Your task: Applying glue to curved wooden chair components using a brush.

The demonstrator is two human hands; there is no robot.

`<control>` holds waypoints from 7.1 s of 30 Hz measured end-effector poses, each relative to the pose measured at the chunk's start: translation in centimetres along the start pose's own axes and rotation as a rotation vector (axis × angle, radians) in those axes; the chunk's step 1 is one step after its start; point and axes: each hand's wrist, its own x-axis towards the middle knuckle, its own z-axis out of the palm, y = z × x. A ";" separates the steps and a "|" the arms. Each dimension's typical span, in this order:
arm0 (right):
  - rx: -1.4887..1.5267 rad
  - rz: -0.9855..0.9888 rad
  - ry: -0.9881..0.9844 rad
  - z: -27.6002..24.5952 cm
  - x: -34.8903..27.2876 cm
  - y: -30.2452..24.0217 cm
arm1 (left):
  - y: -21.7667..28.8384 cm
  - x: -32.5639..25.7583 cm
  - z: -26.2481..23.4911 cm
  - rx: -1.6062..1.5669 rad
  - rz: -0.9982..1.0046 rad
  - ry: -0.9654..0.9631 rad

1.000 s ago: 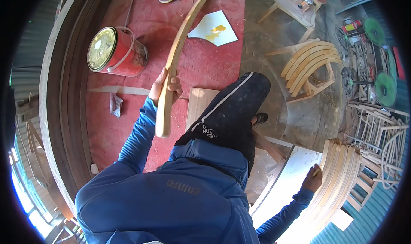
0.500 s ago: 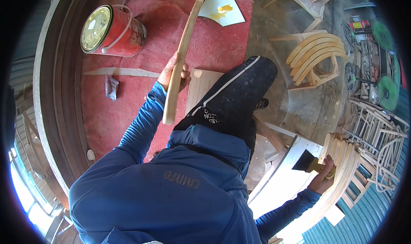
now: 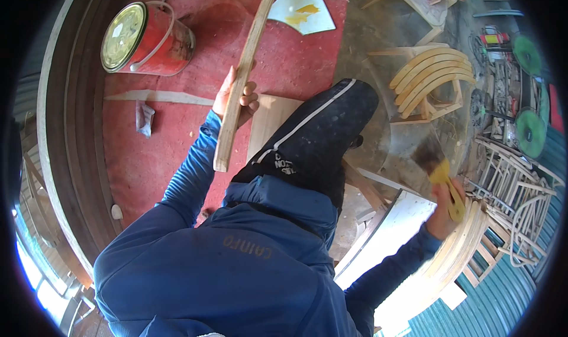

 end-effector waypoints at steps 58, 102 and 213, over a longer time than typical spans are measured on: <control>0.419 -0.619 -0.559 41.7 10.3 -12.5 | -1.7 -12.8 4.8 0.194 -0.043 0.378; 1.309 0.079 0.050 15.3 4.8 -5.6 | 1.1 -9.4 5.2 1.128 0.008 0.113; 0.288 0.429 0.901 -17.0 -23.0 13.1 | -20.6 -1.7 13.6 1.237 -1.323 -0.356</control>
